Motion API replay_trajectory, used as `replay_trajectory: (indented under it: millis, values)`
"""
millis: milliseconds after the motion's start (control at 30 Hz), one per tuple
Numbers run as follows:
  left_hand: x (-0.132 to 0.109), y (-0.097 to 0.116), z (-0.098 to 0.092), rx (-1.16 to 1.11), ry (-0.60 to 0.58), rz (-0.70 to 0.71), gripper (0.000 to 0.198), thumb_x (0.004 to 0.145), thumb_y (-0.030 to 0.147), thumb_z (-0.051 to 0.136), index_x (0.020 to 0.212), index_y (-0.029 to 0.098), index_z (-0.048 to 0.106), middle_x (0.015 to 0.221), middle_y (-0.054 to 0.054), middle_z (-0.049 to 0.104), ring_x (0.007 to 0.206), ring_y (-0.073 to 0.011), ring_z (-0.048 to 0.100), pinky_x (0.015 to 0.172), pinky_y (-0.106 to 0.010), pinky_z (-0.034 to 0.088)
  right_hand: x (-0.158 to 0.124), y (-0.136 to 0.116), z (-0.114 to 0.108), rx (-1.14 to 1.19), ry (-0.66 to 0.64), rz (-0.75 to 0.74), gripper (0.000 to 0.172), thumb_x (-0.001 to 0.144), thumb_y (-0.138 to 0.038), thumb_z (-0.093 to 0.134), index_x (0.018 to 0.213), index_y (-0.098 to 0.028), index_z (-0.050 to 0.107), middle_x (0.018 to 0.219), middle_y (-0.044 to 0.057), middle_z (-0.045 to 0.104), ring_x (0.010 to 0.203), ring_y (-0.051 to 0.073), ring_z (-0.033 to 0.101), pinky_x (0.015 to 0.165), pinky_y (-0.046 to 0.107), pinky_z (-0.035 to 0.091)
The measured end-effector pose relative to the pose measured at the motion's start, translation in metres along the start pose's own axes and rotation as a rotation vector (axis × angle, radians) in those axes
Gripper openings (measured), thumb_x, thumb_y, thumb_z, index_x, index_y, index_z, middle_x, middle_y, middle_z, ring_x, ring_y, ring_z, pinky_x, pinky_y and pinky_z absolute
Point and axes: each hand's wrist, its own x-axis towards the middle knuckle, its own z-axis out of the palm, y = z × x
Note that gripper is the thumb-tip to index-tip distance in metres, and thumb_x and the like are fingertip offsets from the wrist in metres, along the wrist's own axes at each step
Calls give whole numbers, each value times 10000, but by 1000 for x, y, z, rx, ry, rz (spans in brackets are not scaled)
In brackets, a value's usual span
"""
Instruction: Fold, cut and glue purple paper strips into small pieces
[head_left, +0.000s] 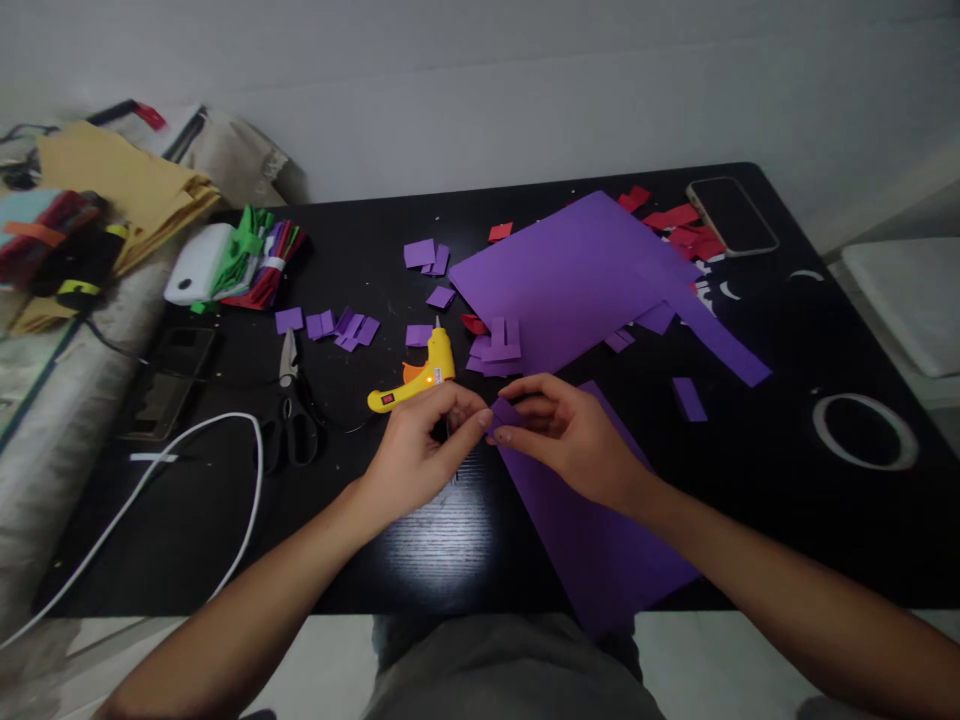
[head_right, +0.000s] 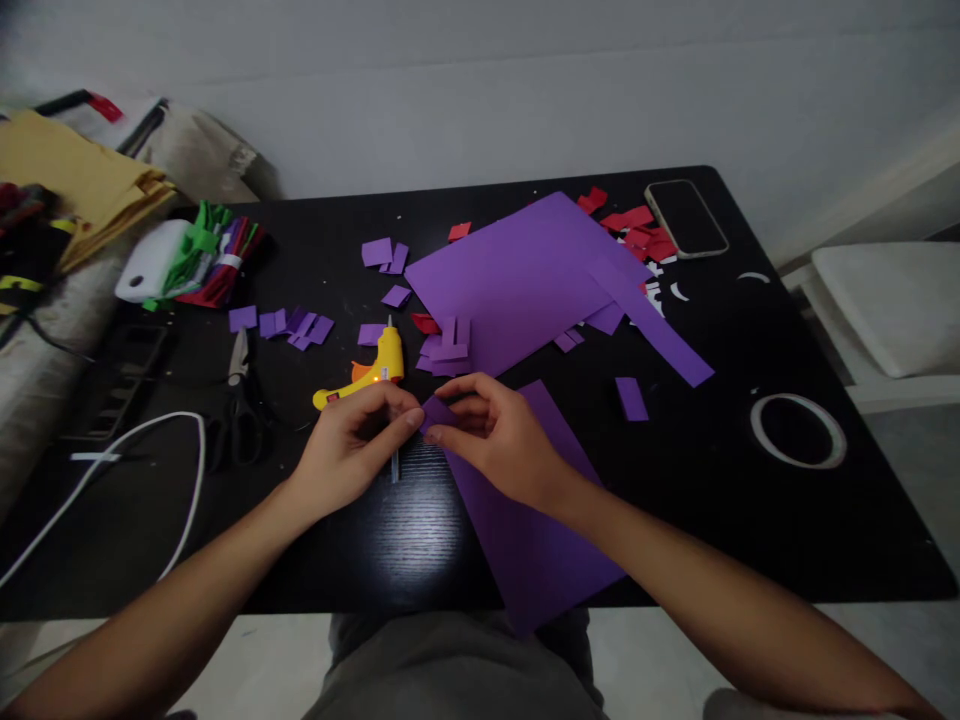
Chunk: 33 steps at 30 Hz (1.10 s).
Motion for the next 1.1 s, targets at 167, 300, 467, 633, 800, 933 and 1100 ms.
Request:
replay_trajectory:
  millis: [167, 300, 467, 633, 800, 933, 1100]
  values:
    - [-1, 1, 0, -7, -46, -30, 126, 983, 280, 647, 929, 169, 673, 741, 17, 615, 671, -113, 566, 634, -243, 456, -3, -4, 1, -88, 18, -22, 404, 755, -269, 889, 1091, -220, 670, 855, 4, 764, 793, 169, 731, 765, 308, 598]
    - [-2, 0, 0, 12, -86, -40, 176, 978, 336, 671, 917, 172, 686, 751, 9, 642, 685, -121, 573, 645, -253, 452, -3, -2, 1, -131, 7, -51, 392, 780, -297, 875, 1103, -216, 669, 845, 4, 747, 785, 165, 721, 745, 302, 593]
    - [0, -3, -1, 27, -81, -72, 248, 988, 384, 661, 853, 175, 658, 747, 15, 610, 686, -116, 535, 626, -252, 411, -2, -3, 0, -130, 34, -72, 335, 790, -289, 849, 1060, -210, 667, 878, 24, 757, 790, 169, 720, 745, 310, 592]
    - [1, -4, -2, 48, -100, -87, 306, 981, 396, 665, 778, 178, 592, 699, 40, 517, 658, -103, 472, 601, -244, 369, -2, -5, -1, -112, 57, -90, 335, 797, -279, 837, 1079, -212, 668, 873, 16, 755, 810, 168, 732, 774, 311, 597]
    - [0, -1, -2, 7, -59, -88, 289, 971, 387, 670, 783, 176, 608, 674, 44, 499, 634, -103, 455, 591, -243, 373, -1, -5, -3, -93, 42, -58, 347, 793, -315, 840, 1089, -209, 692, 951, 40, 769, 899, 192, 754, 853, 337, 613]
    - [0, 0, -1, -28, -24, -82, 257, 961, 360, 684, 792, 175, 627, 663, 47, 508, 620, -98, 461, 588, -236, 388, 0, -6, -4, -60, -39, 0, 234, 824, -380, 816, 930, -197, 719, 900, 41, 765, 871, 206, 761, 854, 357, 612]
    - [0, -1, -2, -7, -35, -58, 264, 971, 366, 681, 795, 178, 624, 663, 46, 517, 621, -98, 470, 586, -238, 387, 0, -5, -4, -101, -53, -29, 209, 856, -389, 797, 824, -205, 704, 779, 12, 753, 790, 198, 754, 760, 326, 587]
